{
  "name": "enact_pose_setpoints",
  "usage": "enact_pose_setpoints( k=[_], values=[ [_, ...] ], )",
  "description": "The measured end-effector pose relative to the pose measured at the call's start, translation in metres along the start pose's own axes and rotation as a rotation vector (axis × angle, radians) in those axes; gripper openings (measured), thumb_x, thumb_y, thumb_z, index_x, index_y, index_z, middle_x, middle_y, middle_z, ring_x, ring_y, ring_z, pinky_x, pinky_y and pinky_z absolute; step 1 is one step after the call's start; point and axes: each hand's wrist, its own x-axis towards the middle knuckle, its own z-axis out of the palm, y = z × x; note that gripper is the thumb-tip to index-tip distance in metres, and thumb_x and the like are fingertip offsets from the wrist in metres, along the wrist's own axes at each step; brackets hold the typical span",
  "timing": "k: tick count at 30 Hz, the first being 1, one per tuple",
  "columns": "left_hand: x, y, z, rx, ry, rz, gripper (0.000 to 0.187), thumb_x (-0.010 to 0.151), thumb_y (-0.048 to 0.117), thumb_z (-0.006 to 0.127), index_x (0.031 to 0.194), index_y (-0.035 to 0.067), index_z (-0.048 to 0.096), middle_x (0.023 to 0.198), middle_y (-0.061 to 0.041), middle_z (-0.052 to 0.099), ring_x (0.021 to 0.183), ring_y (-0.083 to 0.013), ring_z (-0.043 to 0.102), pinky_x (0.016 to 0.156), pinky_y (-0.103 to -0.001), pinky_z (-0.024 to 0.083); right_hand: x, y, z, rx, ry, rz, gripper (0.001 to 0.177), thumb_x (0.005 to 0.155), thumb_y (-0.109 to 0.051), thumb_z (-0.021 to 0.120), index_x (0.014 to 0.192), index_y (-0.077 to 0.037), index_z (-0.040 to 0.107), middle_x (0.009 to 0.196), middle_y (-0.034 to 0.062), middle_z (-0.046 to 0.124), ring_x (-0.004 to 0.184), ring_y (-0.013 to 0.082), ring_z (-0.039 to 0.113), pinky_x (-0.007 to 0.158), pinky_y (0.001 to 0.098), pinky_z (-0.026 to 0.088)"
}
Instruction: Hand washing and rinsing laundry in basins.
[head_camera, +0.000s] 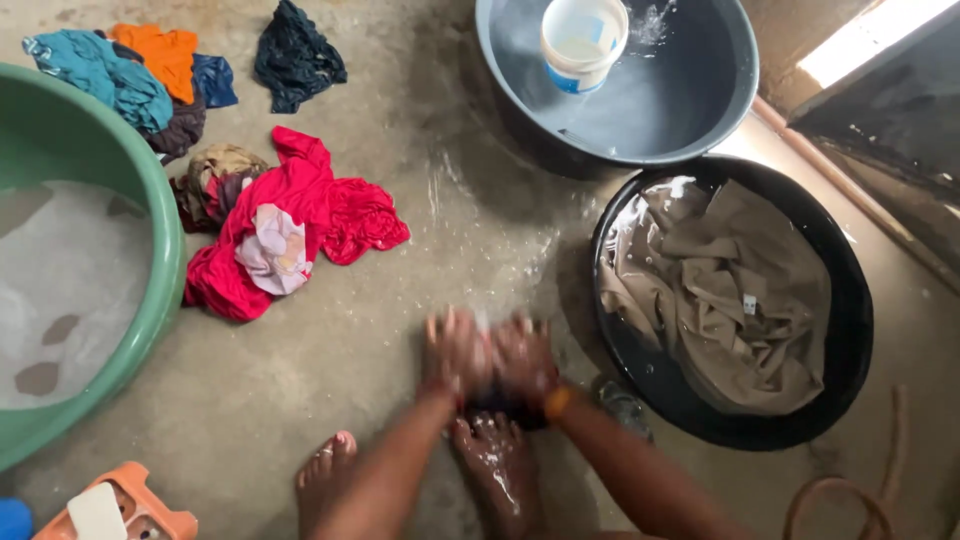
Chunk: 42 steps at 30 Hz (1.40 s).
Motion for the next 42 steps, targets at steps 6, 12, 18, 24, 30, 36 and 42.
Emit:
enact_pose_setpoints(
  k=[6,12,18,24,30,36,42],
  values=[
    [-0.015,0.033,-0.052,0.044,0.374,-0.142,0.048,0.096,0.04,0.045,0.133,0.015,0.063,0.155,-0.016,0.045,0.145,-0.0462,0.029,0.109,-0.072,0.01,0.005,-0.02,-0.035,-0.003,-0.016,0.215,0.049,0.091,-0.035,0.053,0.136,-0.018,0.064,0.156,0.0215,0.043,0.138,0.0531,0.038,0.106,0.0774,0.024],
    [-0.035,-0.018,0.055,-0.076,0.62,0.201,0.043,0.108,0.031,0.049,0.139,0.003,0.061,0.147,-0.019,0.056,0.142,-0.0405,0.044,0.123,-0.062,0.028,-0.079,0.018,0.053,0.017,0.252,-0.392,0.042,0.098,-0.041,0.053,0.127,-0.014,0.066,0.139,0.0141,0.054,0.128,0.0448,0.047,0.108,0.0694,0.027],
    [0.025,0.029,-0.065,0.243,0.509,-0.026,0.055,0.089,0.049,0.049,0.128,0.014,0.065,0.144,-0.015,0.054,0.138,-0.0406,0.036,0.108,-0.069,0.012,0.045,-0.017,-0.043,-0.082,-0.138,0.198,0.055,0.093,-0.042,0.052,0.142,-0.02,0.06,0.158,0.0172,0.037,0.149,0.048,0.023,0.109,0.0829,0.021],
    [-0.088,0.007,0.003,-0.357,0.384,-0.008,0.06,0.107,0.053,0.039,0.129,0.004,0.067,0.139,-0.019,0.058,0.138,-0.0449,0.043,0.117,-0.062,0.035,-0.088,0.005,0.061,0.034,0.242,-0.27,0.051,0.105,-0.034,0.054,0.146,-0.003,0.057,0.15,0.025,0.053,0.146,0.0499,0.044,0.119,0.076,0.033],
    [0.019,0.019,-0.045,-0.073,0.284,-0.105,0.053,0.103,0.048,0.05,0.125,0.002,0.066,0.147,-0.028,0.05,0.137,-0.0524,0.04,0.101,-0.064,0.041,0.037,0.012,0.001,0.128,0.064,-0.01,0.036,0.094,-0.034,0.05,0.117,-0.015,0.071,0.136,0.009,0.064,0.136,0.0424,0.051,0.11,0.0757,0.03],
    [-0.086,0.026,-0.022,-0.178,0.338,-0.14,0.052,0.095,0.043,0.052,0.127,0.004,0.064,0.138,-0.02,0.059,0.133,-0.0466,0.047,0.107,-0.066,0.037,-0.052,-0.04,-0.021,0.201,0.057,0.221,0.051,0.095,-0.046,0.053,0.134,-0.016,0.064,0.144,0.0277,0.045,0.13,0.0583,0.039,0.098,0.0747,0.033],
    [0.008,0.004,-0.032,0.012,-0.02,0.024,0.045,0.101,0.039,0.045,0.119,0.005,0.068,0.132,-0.016,0.063,0.133,-0.0361,0.053,0.123,-0.059,0.031,0.012,0.02,0.021,0.012,0.044,-0.16,0.047,0.087,-0.041,0.06,0.125,-0.014,0.067,0.136,0.0169,0.062,0.132,0.046,0.048,0.111,0.0757,0.026]
  ],
)
